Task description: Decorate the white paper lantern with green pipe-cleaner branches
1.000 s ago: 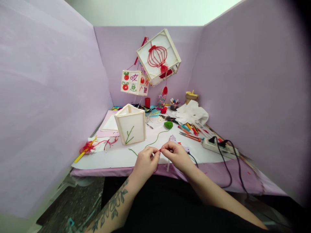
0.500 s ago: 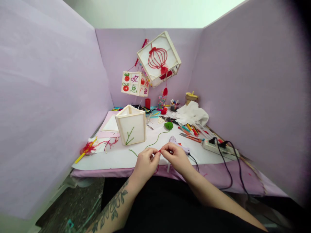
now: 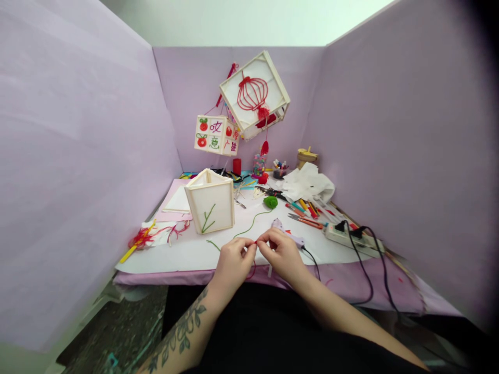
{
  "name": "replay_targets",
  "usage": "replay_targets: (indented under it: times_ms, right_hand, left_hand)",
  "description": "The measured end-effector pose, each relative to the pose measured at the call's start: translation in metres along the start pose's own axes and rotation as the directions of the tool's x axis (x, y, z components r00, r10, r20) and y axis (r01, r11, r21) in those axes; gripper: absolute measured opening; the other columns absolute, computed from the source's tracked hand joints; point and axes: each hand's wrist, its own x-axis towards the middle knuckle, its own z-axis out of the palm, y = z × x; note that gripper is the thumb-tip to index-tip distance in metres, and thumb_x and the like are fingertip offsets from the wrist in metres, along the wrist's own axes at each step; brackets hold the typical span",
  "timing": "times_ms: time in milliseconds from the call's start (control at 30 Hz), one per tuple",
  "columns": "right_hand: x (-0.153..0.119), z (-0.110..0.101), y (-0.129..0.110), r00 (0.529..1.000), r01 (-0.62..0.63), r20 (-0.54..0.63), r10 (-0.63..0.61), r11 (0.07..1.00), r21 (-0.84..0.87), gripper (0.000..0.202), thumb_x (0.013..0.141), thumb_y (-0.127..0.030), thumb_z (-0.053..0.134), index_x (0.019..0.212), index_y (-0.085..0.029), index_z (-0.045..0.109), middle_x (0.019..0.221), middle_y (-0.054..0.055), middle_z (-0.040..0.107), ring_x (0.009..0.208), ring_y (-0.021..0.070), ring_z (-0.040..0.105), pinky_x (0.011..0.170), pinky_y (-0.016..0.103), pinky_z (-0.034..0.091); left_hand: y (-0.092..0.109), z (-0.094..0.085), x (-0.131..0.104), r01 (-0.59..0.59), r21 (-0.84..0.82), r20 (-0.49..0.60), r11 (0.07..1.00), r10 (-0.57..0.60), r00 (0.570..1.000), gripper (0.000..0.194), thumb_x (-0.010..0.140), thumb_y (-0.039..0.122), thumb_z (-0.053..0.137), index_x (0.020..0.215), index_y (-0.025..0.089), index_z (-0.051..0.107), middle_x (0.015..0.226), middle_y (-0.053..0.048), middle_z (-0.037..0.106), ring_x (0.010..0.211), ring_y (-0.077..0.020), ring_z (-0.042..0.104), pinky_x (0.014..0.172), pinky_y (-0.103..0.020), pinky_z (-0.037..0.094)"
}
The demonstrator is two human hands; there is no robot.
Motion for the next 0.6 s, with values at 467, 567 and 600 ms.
replay_targets:
  times_ms: [467, 567, 600]
  right_hand:
    - [0.006, -0.006, 0.009, 0.972, -0.185, 0.167, 0.168, 0.978, 0.095, 0.016, 0.082, -0.028, 0.058, 0.082, -0.018, 0.071, 0.079, 0.005, 0.068, 0.069, 0.0168, 0.058, 0.064, 0.028, 0.046]
    - [0.008, -0.015, 0.006, 0.983, 0.002, 0.184, 0.009, 0.998, -0.061, 0.013, 0.084, -0.023, 0.058, 0.088, -0.019, 0.070, 0.084, 0.005, 0.066, 0.070, 0.0161, 0.058, 0.066, 0.029, 0.047]
    - [0.008, -0.017, 0.004, 0.978, 0.081, 0.201, -0.052, 0.988, -0.135, 0.012, 0.084, -0.021, 0.059, 0.089, -0.019, 0.069, 0.086, 0.005, 0.066, 0.074, 0.0169, 0.059, 0.069, 0.029, 0.047]
  left_hand:
    - [0.001, -0.003, 0.004, 0.027, -0.038, -0.029, 0.999, -0.028, 0.999, 0.013, 0.076, 0.015, 0.056, 0.067, 0.017, 0.066, 0.064, 0.000, 0.065, 0.054, -0.0106, 0.054, 0.057, -0.022, 0.044]
    - [0.001, -0.004, 0.003, -0.012, 0.019, 0.004, 1.000, 0.012, 1.000, 0.014, 0.077, 0.014, 0.056, 0.069, 0.018, 0.066, 0.067, 0.000, 0.065, 0.056, -0.0110, 0.054, 0.060, -0.023, 0.045]
    - [0.001, -0.004, 0.002, -0.038, 0.049, 0.017, 0.998, 0.037, 0.999, 0.014, 0.078, 0.013, 0.055, 0.070, 0.018, 0.065, 0.068, 0.000, 0.065, 0.057, -0.0114, 0.055, 0.062, -0.023, 0.045]
